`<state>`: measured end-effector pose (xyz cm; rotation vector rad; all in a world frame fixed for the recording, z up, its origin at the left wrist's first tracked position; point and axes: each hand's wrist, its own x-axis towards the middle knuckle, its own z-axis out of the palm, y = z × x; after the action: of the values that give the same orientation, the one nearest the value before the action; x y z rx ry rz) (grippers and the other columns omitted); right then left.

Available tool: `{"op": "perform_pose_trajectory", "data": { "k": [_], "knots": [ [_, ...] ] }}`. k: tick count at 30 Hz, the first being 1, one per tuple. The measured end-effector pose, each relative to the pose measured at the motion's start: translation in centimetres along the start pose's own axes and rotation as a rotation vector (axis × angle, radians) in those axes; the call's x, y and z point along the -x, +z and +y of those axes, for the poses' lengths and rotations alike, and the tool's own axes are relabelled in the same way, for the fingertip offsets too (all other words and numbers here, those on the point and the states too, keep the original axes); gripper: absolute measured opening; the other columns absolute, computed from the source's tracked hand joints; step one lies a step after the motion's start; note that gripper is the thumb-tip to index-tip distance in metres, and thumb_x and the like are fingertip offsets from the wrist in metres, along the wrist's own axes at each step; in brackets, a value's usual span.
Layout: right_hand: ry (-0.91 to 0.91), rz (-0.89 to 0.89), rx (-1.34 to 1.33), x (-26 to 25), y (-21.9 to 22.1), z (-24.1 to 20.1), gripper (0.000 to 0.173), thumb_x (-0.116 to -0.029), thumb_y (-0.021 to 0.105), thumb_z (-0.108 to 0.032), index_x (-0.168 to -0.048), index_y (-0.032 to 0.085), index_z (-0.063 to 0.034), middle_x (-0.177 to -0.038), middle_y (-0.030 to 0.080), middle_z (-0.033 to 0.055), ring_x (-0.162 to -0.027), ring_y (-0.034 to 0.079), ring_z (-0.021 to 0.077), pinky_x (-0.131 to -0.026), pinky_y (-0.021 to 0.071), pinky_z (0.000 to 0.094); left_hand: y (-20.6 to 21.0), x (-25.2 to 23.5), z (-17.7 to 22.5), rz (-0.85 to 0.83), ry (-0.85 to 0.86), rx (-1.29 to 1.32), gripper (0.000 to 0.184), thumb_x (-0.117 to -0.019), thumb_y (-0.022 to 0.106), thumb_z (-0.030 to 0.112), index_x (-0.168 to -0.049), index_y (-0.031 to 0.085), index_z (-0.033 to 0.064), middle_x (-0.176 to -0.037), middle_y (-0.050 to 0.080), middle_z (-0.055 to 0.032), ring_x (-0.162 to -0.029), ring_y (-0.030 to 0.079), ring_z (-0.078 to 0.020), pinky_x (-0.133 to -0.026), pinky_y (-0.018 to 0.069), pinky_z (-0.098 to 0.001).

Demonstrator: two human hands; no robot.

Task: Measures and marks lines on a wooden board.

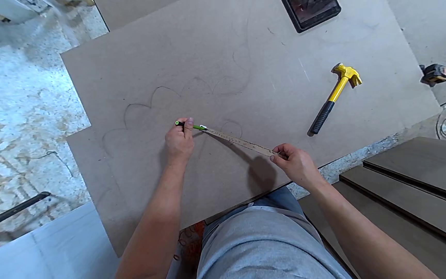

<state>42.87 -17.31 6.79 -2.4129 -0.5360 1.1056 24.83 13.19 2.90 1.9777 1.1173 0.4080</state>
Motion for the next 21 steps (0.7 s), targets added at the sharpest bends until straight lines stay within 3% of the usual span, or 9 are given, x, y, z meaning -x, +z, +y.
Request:
{"op": "perform_pose_trajectory", "data": {
  "k": [4,8,12,17,21],
  "knots": [
    [-0.009,-0.005,0.002,0.0,0.0,0.0,0.017,-0.0972,0.072,-0.038,-0.108,0.071,-0.0254,-0.074,0.066,-0.0073,-0.061,0.061,0.0102,-0.057,0.0536,0.0388,0.0,0.0,0.0,-0.046,-0.003,-0.047,0.037,-0.1082,0.053,0.039,-0.112,0.07,0.0076,-0.089,0.071,-0.0065,-0.076,0.067,-0.014,-0.074,0.0569,-0.0374],
    [-0.003,-0.04,-0.009,0.3,0.0,-0.3,0.015,-0.0976,0.071,-0.036,-0.107,0.07,-0.0244,-0.075,0.066,-0.0063,-0.063,0.061,0.0105,-0.058,0.0542,0.039,-1.0,-0.3,1.6,-0.235,0.003,-0.208,0.031,-0.1062,0.058,0.038,-0.114,0.071,0.0116,-0.086,0.071,-0.0068,-0.074,0.067,-0.0188,-0.072,0.0565,-0.0443],
    [0.086,-0.199,-0.135,0.5,0.2,-0.2,0.016,-0.0989,0.07,-0.035,-0.1,0.071,-0.0186,-0.075,0.071,-0.0024,-0.061,0.066,0.013,-0.057,0.0574,0.0366,-1.6,-0.7,3.2,-0.394,0.037,-0.378,0.027,-0.1058,0.06,0.034,-0.118,0.071,0.0123,-0.091,0.073,-0.0108,-0.081,0.071,-0.0262,-0.077,0.0569,-0.0535],
    [0.175,-0.386,-0.449,2.2,0.5,-0.9,0.02,-0.1009,0.068,-0.027,-0.103,0.068,-0.0076,-0.078,0.072,0.0066,-0.06,0.065,0.0176,-0.056,0.0549,0.0313,-2.0,-1.2,3.7,-0.431,0.013,-0.396,0.026,-0.1057,0.06,0.033,-0.119,0.071,0.0139,-0.092,0.074,-0.0085,-0.083,0.071,-0.0236,-0.08,0.0575,-0.0513],
    [0.154,-0.366,-0.509,4.0,0.3,-3.0,0.017,-0.1012,0.069,-0.024,-0.103,0.067,-0.0073,-0.078,0.072,0.0071,-0.058,0.065,0.0173,-0.054,0.0552,0.0298,-2.3,-1.3,3.5,-0.361,-0.129,-0.314,0.024,-0.1043,0.063,0.032,-0.116,0.073,0.0136,-0.093,0.076,-0.0064,-0.084,0.074,-0.0201,-0.083,0.0599,-0.0504]
  ]
}}
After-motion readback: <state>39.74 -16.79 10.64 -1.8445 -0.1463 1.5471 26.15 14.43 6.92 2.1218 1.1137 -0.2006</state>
